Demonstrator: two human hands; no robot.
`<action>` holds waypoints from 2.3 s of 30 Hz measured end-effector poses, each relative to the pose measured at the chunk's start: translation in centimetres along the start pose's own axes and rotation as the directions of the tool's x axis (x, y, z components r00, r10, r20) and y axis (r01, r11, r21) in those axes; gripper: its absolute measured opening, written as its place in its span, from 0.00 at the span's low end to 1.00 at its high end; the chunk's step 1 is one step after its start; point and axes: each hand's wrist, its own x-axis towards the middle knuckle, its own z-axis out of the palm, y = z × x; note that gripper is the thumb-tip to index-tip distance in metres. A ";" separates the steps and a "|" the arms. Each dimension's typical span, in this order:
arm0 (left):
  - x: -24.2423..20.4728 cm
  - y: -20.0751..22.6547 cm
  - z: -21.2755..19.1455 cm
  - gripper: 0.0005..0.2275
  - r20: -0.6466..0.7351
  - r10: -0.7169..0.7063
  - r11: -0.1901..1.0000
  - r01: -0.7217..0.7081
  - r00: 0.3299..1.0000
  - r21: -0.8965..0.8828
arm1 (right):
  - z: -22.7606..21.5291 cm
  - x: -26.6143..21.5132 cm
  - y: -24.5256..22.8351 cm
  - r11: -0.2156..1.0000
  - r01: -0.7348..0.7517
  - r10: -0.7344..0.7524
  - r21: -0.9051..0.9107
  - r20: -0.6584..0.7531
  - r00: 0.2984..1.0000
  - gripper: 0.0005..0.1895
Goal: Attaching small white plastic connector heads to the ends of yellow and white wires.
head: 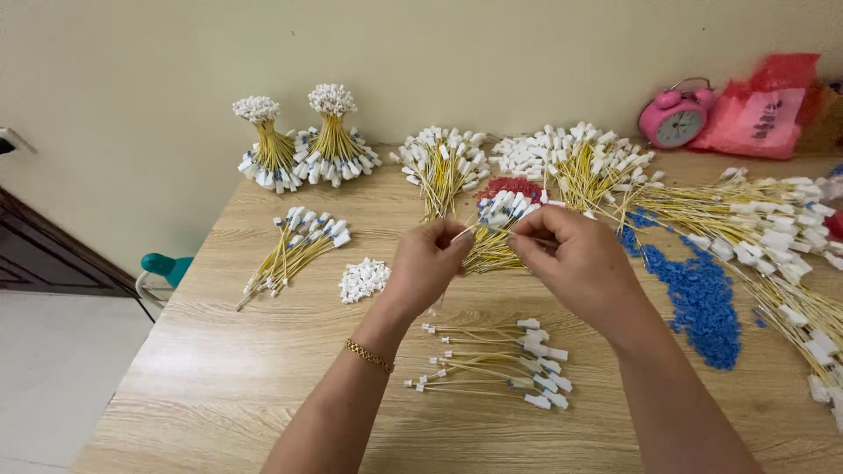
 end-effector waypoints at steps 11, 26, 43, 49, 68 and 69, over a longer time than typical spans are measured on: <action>-3.1 -4.3 -0.1 0.09 0.271 -0.198 0.974 0.219 0.942 -0.050 | 0.7 0.3 1.4 0.897 0.084 -0.079 -0.434 0.029 0.996 0.08; 0.2 -3.6 -0.6 0.13 0.116 0.171 0.937 -0.197 0.979 0.287 | 0.5 -0.4 0.2 1.000 0.011 -0.011 0.003 0.010 1.000 0.08; -3.9 -2.3 -2.2 0.10 0.046 0.079 0.937 -0.059 0.996 -0.345 | 2.9 -1.1 -0.3 0.998 -0.055 0.051 0.025 0.139 0.989 0.08; -3.6 -4.2 -1.3 0.09 0.089 0.024 0.776 0.038 0.996 -0.629 | 3.4 -1.2 -0.2 0.999 -0.030 0.025 0.042 0.134 0.991 0.07; -4.6 -6.6 1.3 0.08 -0.045 0.081 0.769 -0.091 0.996 -0.633 | 5.1 -0.8 1.0 0.994 -0.051 0.025 0.093 0.263 0.964 0.09; -4.6 -6.6 1.4 0.08 -0.038 0.081 0.778 -0.086 0.996 -0.622 | 5.1 -0.9 1.0 0.994 -0.072 0.047 0.087 0.260 0.964 0.09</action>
